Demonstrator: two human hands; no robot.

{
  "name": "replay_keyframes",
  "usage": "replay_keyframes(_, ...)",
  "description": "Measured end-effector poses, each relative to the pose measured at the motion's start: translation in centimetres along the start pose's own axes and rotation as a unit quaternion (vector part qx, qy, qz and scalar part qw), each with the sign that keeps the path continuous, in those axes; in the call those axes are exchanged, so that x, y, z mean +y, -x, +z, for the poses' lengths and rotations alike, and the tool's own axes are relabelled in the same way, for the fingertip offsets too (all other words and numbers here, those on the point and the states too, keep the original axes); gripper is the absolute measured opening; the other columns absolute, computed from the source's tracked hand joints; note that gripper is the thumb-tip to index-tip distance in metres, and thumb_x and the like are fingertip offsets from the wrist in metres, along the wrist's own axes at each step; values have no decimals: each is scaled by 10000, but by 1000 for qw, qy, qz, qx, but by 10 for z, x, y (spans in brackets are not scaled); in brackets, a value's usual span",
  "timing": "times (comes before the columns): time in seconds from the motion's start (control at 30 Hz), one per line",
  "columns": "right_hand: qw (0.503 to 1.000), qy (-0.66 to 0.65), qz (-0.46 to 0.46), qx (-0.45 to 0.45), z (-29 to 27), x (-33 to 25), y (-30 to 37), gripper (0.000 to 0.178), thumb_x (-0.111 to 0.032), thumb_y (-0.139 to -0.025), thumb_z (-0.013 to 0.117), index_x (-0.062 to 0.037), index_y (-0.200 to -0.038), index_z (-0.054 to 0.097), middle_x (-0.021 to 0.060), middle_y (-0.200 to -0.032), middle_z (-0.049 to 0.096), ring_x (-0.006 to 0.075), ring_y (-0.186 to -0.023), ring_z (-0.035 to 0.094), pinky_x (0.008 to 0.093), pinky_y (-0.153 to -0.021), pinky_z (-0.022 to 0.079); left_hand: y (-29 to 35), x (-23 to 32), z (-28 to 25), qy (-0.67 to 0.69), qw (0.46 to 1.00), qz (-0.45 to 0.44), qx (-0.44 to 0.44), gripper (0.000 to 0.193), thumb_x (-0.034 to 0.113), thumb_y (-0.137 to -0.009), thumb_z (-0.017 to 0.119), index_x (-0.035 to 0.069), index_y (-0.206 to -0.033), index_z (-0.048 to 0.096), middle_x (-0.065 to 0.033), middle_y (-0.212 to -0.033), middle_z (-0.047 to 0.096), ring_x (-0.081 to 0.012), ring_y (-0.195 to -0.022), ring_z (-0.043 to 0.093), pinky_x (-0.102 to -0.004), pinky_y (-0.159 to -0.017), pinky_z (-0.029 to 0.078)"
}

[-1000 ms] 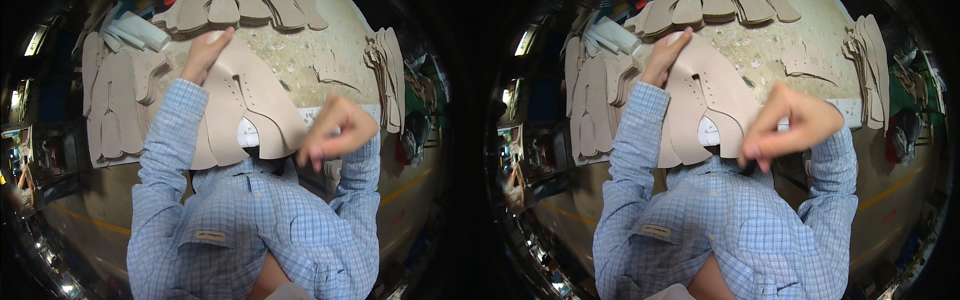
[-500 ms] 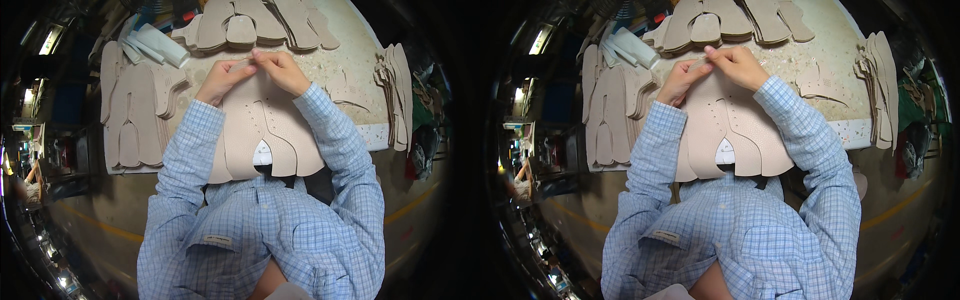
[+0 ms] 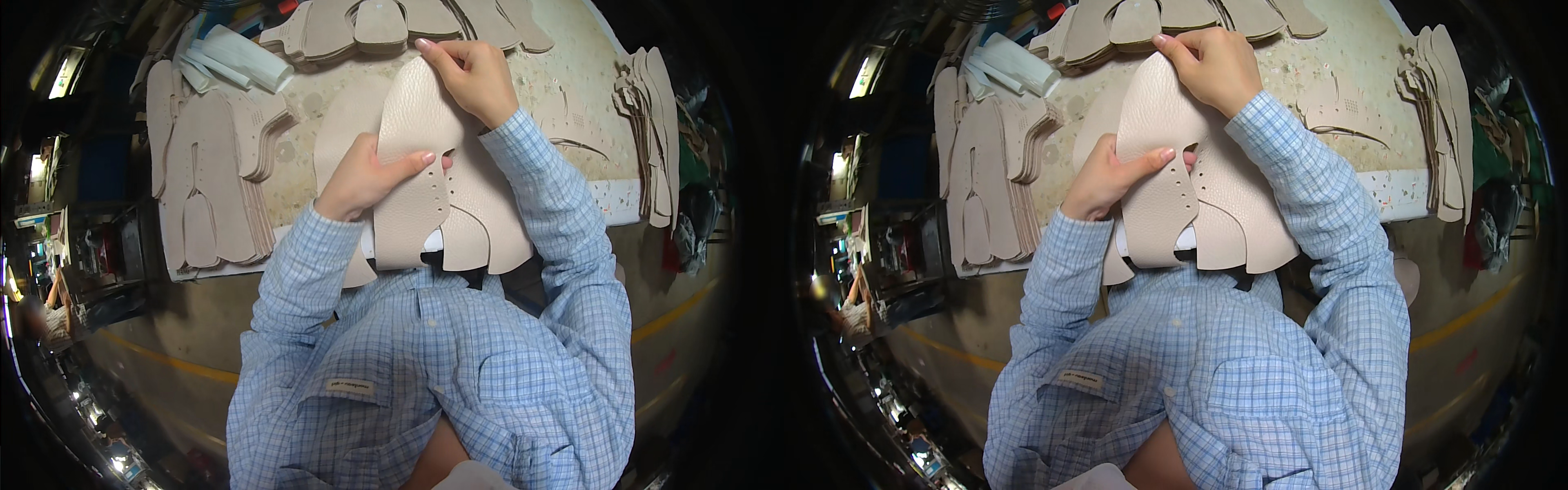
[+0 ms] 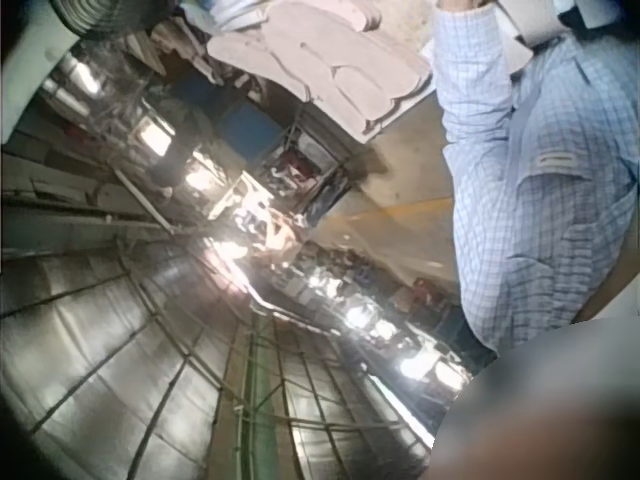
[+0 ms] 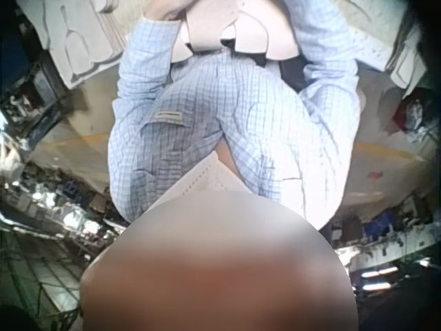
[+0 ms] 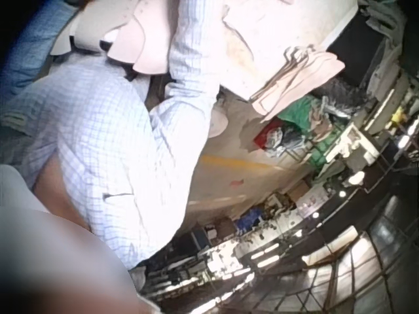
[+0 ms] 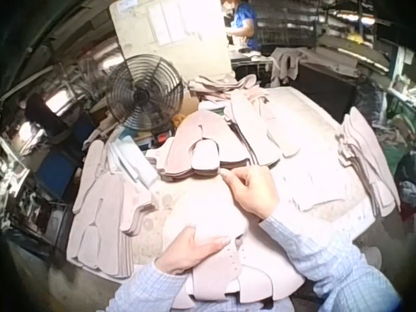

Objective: The person assembles beige shoe components by hand at a workbench. They pick up a main upper piece, align and attach smaller side and heel pieces, then stack the completed assembly with others. The process repeats with multiple units.

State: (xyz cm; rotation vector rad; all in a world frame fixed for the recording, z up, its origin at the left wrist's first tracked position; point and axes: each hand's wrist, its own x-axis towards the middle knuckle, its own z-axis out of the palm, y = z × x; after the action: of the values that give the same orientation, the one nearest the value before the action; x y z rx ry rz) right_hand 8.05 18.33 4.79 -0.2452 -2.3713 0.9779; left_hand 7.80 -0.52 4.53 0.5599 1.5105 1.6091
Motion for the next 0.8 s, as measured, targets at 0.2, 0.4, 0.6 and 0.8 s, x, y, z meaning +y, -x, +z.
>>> replay_keyframes(0.2, 1000, -11, 18, 10, -1, -2, -1, 462, -446, -856, 601, 0, -792, 704, -30, -429, 376, 47, -431, 339, 263, -394, 272, 29, -14, 3, -84, 995, -31, 37, 313, 179, -836, 659, -77, -1012, 621, -137, -878, 675, -154, -747, 645, -267, -666, 517)
replay_keyframes(0.4, 999, 9, 26, 19, 1, 3, -2, 449, -459, -838, 603, -25, -800, 714, 25, -453, 466, 120, -436, 440, 293, -427, 351, 55, -27, 8, -66, 997, -19, 35, 303, 190, -847, 656, -88, -964, 635, -123, -844, 672, -127, -715, 617, -245, -636, 497)
replay_keyframes(0.6, 998, 34, 56, 20, 5, 14, -10, 469, -482, -833, 612, -25, -834, 721, -9, -451, 473, 72, -431, 412, 268, -417, 340, 74, -35, 12, -23, 998, -49, 11, 282, 175, -865, 639, -91, -961, 641, -110, -859, 676, -101, -753, 606, -229, -665, 489)
replay_keyframes(0.8, 994, 16, 104, 26, 5, 7, -13, 342, -292, -813, 621, 10, -652, 641, 165, -532, 560, 216, -450, 556, 359, -482, 409, 93, -35, 21, 27, 997, -78, -11, 267, 154, -893, 597, -77, -1019, 637, -117, -904, 684, -122, -818, 627, -234, -714, 501)
